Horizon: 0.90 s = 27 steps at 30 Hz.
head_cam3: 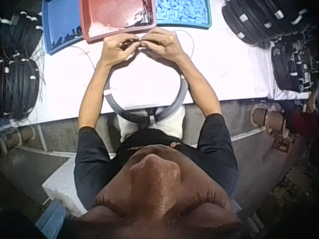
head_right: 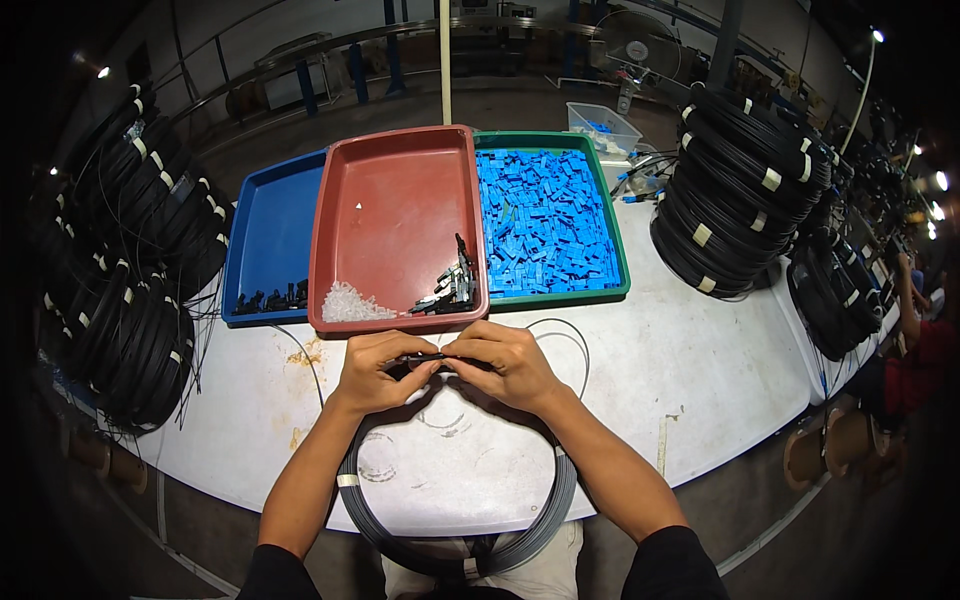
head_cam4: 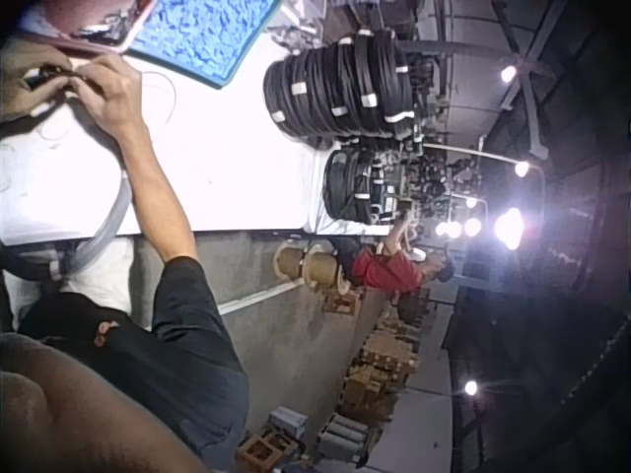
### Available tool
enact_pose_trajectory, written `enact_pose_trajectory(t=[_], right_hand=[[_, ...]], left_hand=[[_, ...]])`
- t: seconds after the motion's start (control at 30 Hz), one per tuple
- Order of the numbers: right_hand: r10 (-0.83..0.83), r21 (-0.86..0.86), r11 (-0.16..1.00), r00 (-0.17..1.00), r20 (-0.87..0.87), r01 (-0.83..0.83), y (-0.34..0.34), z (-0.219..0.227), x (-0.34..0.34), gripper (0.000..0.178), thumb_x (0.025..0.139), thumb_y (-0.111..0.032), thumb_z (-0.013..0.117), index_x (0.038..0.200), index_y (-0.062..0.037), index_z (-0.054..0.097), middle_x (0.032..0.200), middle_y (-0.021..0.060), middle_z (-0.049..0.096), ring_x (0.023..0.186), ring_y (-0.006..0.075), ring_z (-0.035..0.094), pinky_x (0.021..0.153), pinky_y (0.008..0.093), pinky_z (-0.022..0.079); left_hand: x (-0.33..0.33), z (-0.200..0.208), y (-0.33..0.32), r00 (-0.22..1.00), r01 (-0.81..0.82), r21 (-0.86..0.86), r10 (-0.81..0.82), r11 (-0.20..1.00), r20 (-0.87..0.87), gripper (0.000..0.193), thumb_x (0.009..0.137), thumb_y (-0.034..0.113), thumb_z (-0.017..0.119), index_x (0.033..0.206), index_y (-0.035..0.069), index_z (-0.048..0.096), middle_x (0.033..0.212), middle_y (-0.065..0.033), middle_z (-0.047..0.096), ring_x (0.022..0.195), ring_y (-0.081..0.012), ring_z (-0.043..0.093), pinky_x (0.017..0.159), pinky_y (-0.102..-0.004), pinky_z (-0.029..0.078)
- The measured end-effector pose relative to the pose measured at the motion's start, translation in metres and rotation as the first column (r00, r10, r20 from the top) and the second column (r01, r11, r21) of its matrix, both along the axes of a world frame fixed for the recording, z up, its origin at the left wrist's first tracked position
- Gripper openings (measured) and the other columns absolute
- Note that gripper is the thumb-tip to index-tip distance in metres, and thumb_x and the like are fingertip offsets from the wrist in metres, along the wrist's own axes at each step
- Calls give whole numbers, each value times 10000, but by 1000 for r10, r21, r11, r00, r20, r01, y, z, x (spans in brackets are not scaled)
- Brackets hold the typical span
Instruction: The person assembles connectors onto the wire ends of coiled cables by attaching plastic connector pieces from trays, then stacks the assembled cable coils.
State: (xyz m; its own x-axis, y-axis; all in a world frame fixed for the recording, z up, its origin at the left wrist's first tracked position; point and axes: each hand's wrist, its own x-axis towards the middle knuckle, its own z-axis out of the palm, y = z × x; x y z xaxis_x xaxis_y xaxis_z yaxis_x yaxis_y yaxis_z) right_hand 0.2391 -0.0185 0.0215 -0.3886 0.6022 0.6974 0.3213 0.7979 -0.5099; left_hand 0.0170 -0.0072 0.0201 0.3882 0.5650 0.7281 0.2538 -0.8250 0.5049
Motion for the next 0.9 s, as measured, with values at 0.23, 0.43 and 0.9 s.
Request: enact_pose_trajectory(t=[0.23, 0.43, 0.9], right_hand=[[9, -52, 999, 999, 33, -8, -5, 6, 0, 269, 795, -30, 785, 1059, -10, 735, 959, 119, 702, 818, 260, 697, 702, 330, 560], [-55, -6, 998, 997, -52, 55, 1, 2, 0, 275, 799, 46, 713, 1064, 0, 659, 996, 136, 691, 869, 280, 696, 753, 337, 558], [-30, 136, 990, 999, -19, 32, 2, -1, 1, 233, 685, 86, 777, 869, -14, 674, 939, 130, 740, 820, 263, 726, 697, 328, 573]], left_hand=[[-1, 2, -1, 999, 5, 12, -4, 1000, -42, 178, 768, 51, 798, 924, 0, 730, 793, -99, 722, 648, -188, 675, 579, -306, 533], [-4, 2, -2, 997, -62, -186, 69, 981, 33, 161, 765, 40, 793, 898, -23, 727, 817, -95, 729, 687, -147, 660, 651, -276, 516], [-1, 2, -1, 999, 19, -164, -12, 986, 45, 161, 799, 53, 796, 927, -20, 732, 822, -98, 728, 673, -163, 671, 606, -284, 516]])
